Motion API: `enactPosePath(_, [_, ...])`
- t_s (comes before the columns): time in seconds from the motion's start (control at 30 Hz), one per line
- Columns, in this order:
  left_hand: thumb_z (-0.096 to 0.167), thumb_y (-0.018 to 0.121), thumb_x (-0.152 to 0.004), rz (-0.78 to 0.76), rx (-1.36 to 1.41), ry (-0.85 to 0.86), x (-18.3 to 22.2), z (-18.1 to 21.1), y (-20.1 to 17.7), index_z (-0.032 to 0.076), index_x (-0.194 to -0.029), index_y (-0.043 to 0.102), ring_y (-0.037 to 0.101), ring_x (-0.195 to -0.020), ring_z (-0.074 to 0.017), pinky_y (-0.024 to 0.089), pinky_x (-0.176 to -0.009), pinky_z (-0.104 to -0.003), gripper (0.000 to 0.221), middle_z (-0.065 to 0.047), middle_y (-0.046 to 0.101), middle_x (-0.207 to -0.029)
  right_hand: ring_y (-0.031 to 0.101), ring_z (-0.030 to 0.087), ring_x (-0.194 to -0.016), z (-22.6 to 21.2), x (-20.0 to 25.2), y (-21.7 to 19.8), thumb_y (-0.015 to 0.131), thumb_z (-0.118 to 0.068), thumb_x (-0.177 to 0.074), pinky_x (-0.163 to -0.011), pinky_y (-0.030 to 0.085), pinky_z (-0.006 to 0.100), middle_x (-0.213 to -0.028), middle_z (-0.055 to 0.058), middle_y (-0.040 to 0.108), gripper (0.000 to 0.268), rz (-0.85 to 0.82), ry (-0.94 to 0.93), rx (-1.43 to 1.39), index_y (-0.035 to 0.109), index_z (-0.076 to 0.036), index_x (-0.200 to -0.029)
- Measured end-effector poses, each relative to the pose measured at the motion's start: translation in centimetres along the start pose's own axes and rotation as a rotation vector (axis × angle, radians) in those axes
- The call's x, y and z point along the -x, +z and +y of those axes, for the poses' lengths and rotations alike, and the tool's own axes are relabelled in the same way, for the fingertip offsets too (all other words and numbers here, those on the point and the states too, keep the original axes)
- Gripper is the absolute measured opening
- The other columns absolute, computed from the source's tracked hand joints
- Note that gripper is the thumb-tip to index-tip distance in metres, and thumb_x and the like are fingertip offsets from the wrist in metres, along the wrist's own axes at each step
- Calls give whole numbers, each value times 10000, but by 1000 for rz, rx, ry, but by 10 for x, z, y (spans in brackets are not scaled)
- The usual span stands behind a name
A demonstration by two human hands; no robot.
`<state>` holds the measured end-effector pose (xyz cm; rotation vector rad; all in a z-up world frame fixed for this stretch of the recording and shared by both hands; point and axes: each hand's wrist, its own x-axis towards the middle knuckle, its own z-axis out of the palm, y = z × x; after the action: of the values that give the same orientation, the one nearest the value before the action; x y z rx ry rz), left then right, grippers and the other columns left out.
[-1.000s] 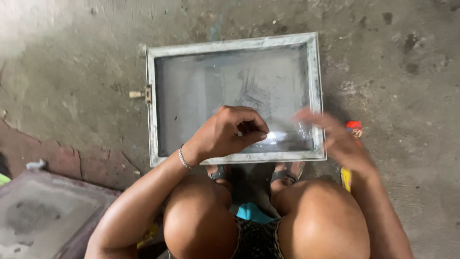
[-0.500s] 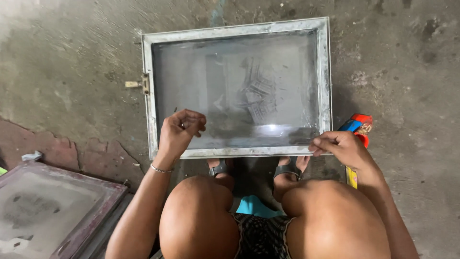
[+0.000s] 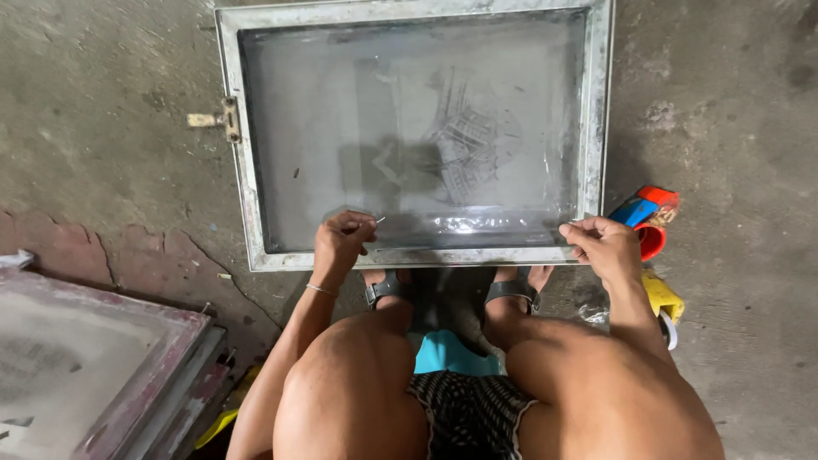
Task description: Applying adhesive tape to the edges of screen printing frames to prepare them for use.
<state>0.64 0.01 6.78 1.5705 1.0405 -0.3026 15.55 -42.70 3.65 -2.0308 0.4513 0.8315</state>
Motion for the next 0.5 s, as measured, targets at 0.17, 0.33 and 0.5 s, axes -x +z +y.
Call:
enactPosePath(0.17, [223,781,-820,71,-386,102,-11,-16,6,208,-970,829,754,-810,-325,590,-723,-435,159,-74,784,-807,645,174,-494,2,-2,7,829,-280,-914,-455,574,270,-675,104,694,205,68,-47,203,771,-90,-965])
enactPosePath(0.33, [254,743,-821,100,-524,123,-21,-30,7,167,-980,811,749,-841,-348,583,-781,-488,193,-80,780,-818,684,151,-555,2,-5,18,803,-361,-882,-556,576,275,-635,22,704,180,106,-32,442,804,-211,-981])
enactPosePath(0.5, [225,730,-800,91,-569,114,-20,-38,5,98,-1233,636,748,-870,-368,558,-849,-526,461,-99,780,-815,690,113,-572,14,-13,24,823,-411,-867,-589,566,248,-636,-30,704,216,129,-39,511,794,-235,-989])
